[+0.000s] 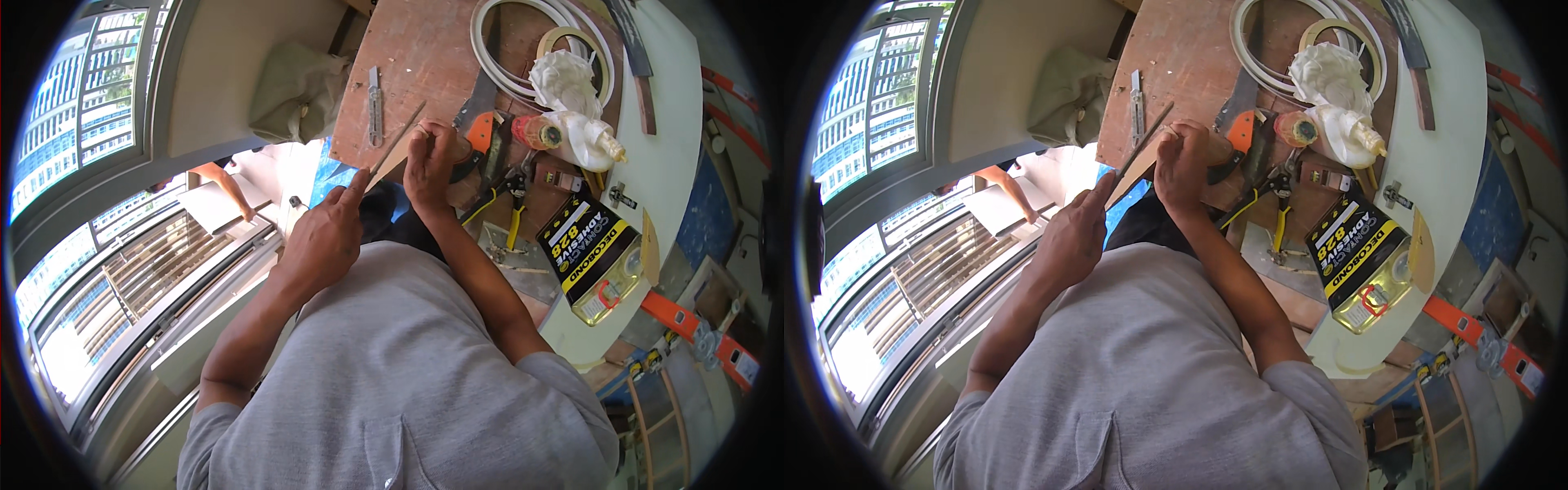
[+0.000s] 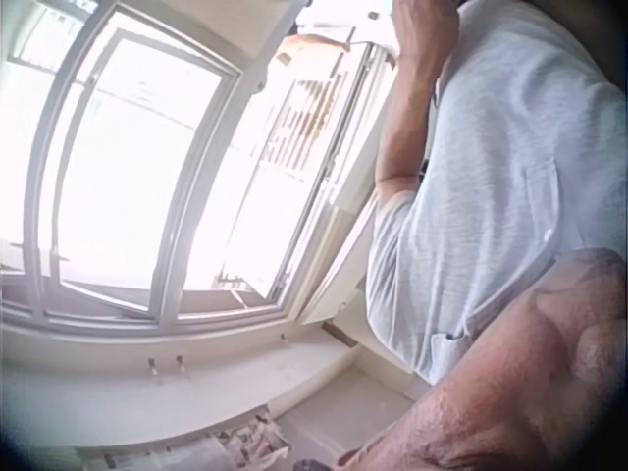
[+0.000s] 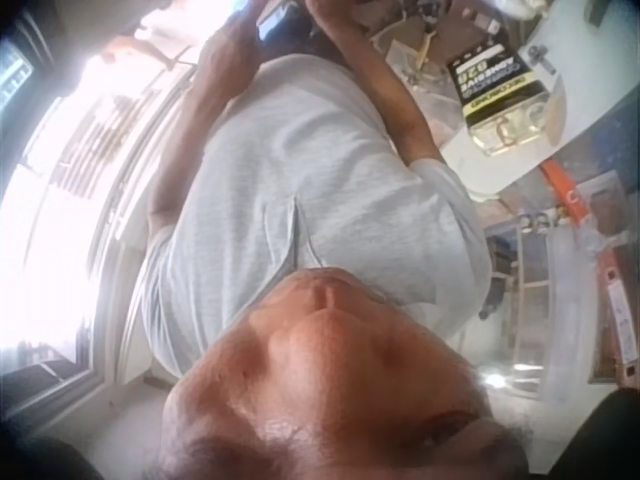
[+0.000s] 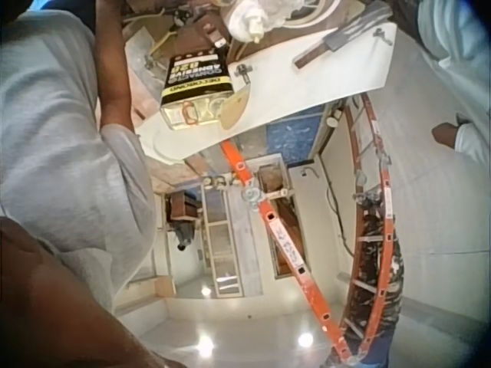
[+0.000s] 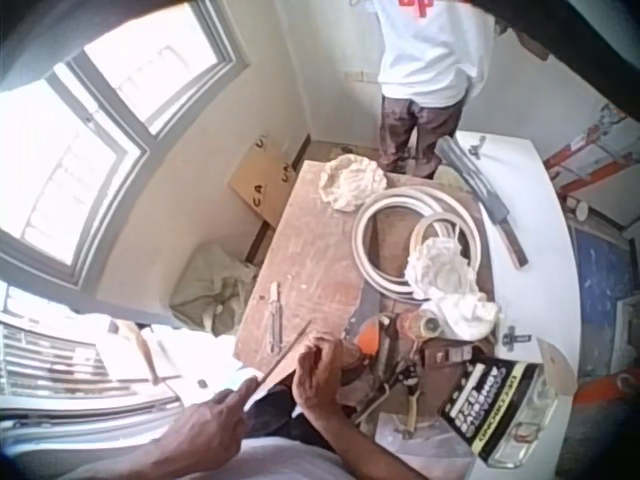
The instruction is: The person trims a laminate sheet using a utility knife and cleans the edges with a file.
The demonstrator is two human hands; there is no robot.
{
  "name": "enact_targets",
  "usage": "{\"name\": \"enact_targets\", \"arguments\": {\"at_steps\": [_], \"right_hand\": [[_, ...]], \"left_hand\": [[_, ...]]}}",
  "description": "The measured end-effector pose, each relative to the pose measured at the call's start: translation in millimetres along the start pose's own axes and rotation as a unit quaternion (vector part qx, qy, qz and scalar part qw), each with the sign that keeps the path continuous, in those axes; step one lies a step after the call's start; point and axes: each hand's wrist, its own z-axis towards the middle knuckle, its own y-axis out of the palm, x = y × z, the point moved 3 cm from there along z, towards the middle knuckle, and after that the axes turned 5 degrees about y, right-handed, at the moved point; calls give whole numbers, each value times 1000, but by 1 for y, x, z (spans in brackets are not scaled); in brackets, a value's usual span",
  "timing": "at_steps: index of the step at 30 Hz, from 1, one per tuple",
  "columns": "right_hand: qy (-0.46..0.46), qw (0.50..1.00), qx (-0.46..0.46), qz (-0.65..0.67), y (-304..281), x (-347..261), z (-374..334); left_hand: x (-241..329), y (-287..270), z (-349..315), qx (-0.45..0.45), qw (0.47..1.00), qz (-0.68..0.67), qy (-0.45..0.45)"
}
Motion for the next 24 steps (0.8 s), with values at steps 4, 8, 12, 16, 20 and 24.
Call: {"name": "enact_targets", "arguments": {"at_steps": [4, 8, 12, 16, 20, 24], "right_hand": [[-16, 1000, -2, 8, -2, -1, -1], [-36, 999, 3, -9, -1, -1, -1], [-37, 999, 15, -19, 0, -4, 1], [-41, 998, 9, -51, 0, -7, 2], [-56, 996, 6, -67, 1, -5, 1], [-64, 994, 3, -85, 1, -2, 0]], "left_hand": [[-7, 6, 0, -14, 1000, 4, -4], [-4, 8, -1, -13, 999, 37, -4], [-2, 8, -3, -10, 999, 48, 5], [3, 7, -4, -37, 996, 86, -7], [7, 7, -4, -33, 995, 93, 6], [13, 6, -4, -37, 992, 119, 13]]}}
